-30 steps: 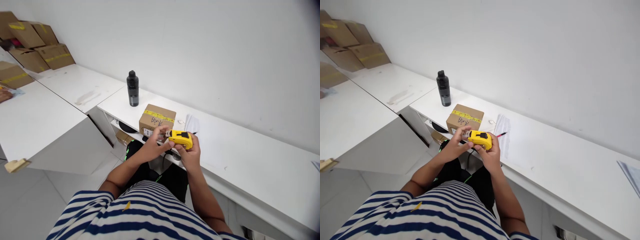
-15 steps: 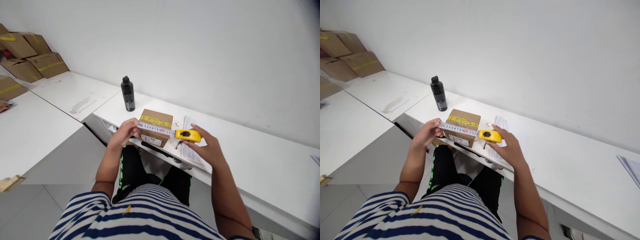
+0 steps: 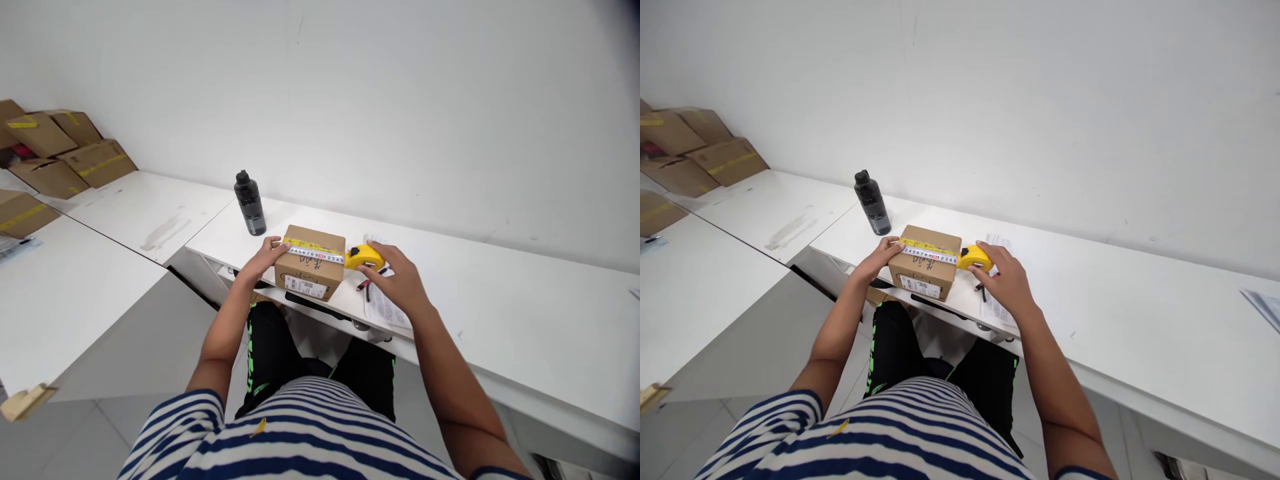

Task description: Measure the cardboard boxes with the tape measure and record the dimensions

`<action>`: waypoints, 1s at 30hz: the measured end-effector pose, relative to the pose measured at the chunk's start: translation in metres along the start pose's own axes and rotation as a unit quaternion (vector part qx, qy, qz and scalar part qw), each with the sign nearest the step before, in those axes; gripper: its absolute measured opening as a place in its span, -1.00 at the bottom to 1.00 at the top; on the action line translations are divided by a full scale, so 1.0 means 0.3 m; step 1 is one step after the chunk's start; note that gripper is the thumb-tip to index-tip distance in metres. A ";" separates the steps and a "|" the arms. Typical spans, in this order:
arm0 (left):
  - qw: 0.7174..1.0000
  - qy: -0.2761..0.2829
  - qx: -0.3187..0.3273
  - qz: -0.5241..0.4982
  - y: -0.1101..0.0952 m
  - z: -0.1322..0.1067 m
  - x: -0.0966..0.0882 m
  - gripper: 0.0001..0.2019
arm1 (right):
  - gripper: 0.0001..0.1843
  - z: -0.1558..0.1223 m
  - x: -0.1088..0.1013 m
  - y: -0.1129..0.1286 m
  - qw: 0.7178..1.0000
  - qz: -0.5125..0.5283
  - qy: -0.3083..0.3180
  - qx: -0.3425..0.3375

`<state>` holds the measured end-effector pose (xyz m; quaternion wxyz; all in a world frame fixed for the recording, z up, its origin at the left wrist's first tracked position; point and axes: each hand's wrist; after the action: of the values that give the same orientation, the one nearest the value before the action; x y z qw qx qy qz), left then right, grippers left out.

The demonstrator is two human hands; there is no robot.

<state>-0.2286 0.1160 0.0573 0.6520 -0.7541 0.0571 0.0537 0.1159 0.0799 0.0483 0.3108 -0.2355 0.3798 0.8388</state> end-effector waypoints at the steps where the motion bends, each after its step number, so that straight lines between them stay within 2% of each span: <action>1: 1.000 -0.015 0.008 -0.011 0.004 0.002 0.013 -0.36 | -0.44 0.006 0.013 0.011 1.000 -0.007 0.001 -0.003; 3: 0.999 -0.031 0.001 -0.033 0.011 0.007 0.022 -0.30 | -0.44 0.015 0.030 0.029 1.000 -0.016 0.004 -0.001; 6: 0.997 -0.003 -0.029 -0.065 0.019 0.009 0.006 -0.39 | -0.43 0.018 0.038 0.046 1.000 -0.016 0.010 -0.001; 9: 0.998 0.005 -0.022 -0.058 0.012 0.000 -0.011 -0.46 | -0.44 0.009 0.038 0.050 1.000 -0.022 0.001 -0.008; 12: 1.000 -0.014 -0.010 -0.009 -0.006 -0.011 -0.014 -0.47 | -0.44 -0.002 0.044 0.050 0.999 -0.037 -0.008 -0.014; 15: 0.997 -0.033 0.031 0.056 -0.020 -0.020 -0.012 -0.46 | -0.46 -0.008 0.054 0.046 0.997 -0.062 -0.022 -0.035; 21: 0.976 -0.101 0.101 0.166 -0.031 0.000 -0.044 -0.50 | -0.55 -0.036 0.035 0.061 0.974 -0.157 -0.097 -0.134; 23: 0.982 -0.069 0.106 0.138 -0.062 0.032 -0.066 -0.52 | -0.57 -0.069 0.023 0.115 0.953 -0.193 -0.127 -0.195; 26: 0.991 0.050 0.109 0.055 -0.162 0.110 -0.067 -0.56 | -0.57 -0.141 0.031 0.266 0.929 -0.196 -0.191 -0.250; 28: 0.981 0.125 0.135 0.061 -0.251 0.177 -0.030 -0.60 | -0.60 -0.182 0.061 0.385 0.940 -0.161 -0.210 -0.217; 30: 0.968 0.165 0.161 0.095 -0.330 0.247 0.035 -0.66 | -0.66 -0.197 0.105 0.481 0.958 -0.118 -0.199 -0.169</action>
<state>-0.2032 0.2033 0.1417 0.7382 -0.6288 0.2436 -0.0197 0.0021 -0.0304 0.0637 0.4329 -0.1558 0.1325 0.8779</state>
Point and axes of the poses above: each hand's wrist, its own z-axis towards the middle knuckle, its own x-axis out of the palm, y = z × x, and after that the axes turned 4 degrees about -z, right-handed
